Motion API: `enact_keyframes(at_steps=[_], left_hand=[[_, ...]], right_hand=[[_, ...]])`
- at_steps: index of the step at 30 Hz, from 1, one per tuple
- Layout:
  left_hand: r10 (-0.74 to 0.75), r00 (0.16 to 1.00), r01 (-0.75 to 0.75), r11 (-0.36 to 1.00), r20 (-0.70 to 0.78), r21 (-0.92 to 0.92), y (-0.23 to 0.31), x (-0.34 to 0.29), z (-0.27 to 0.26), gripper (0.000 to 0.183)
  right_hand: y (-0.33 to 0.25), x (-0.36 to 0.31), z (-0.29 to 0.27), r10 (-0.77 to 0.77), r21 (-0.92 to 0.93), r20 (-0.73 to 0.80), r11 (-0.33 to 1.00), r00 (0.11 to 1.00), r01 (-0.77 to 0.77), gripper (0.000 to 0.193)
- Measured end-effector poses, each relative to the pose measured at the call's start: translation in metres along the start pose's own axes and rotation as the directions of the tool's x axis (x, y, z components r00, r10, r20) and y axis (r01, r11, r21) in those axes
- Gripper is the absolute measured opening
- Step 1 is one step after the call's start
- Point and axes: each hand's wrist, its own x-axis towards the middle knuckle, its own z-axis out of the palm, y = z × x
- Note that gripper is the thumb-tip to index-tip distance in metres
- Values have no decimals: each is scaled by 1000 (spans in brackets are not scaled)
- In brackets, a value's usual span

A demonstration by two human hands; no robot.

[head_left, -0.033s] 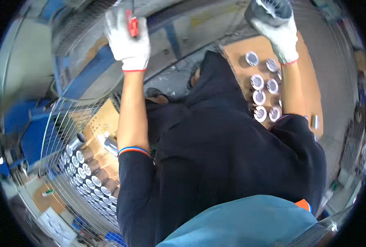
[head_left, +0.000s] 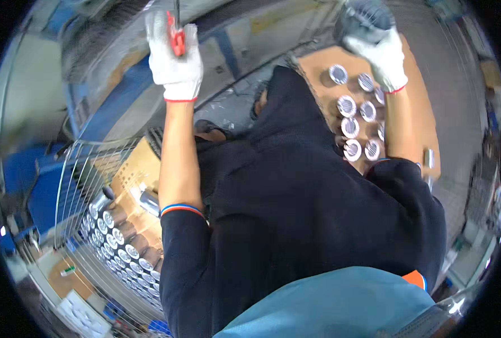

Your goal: Cleaning metal fan rotors with compressed air and placing them into an industrial processing machine and storage cage.

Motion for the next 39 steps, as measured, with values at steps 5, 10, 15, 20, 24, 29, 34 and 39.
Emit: enact_keyframes(at_steps=[5, 10, 15, 20, 24, 29, 34, 39], left_hand=[[-57, 668, -66, 989, 742, 135, 69, -59, 57, 48], [-56, 63, -191, 979, 996, 67, 97, -123, 110, 46], [33, -136, -34, 999, 990, -38, 109, -165, 138, 46], [-142, -65, -150, 980, 988, 131, 122, -165, 142, 47], [-2, -154, 9, 1000, 988, 3, 135, -165, 131, 48], [-74, -160, -68, 996, 984, 64, 137, -166, 129, 50], [21, -79, -107, 994, 997, -29, 138, -175, 133, 40], [-53, -59, -130, 991, 997, 45, 142, -171, 131, 40]], right_hand=[[95, -124, -65, 378, -797, -272, 427, 885, -427, 92], [147, -183, -76, 435, -719, -350, 443, 830, -536, 98], [154, -198, -83, 366, -746, -282, 498, 887, -443, 94], [152, -205, -90, 252, -775, -329, 478, 910, -413, 89], [149, -203, -90, 142, -792, -317, 504, 938, -344, 88], [141, -202, -90, 169, -651, -375, 652, 912, -389, 80], [145, -201, -91, 152, -650, -379, 659, 913, -379, 82], [145, -197, -91, 130, -655, -371, 665, 920, -359, 82]])
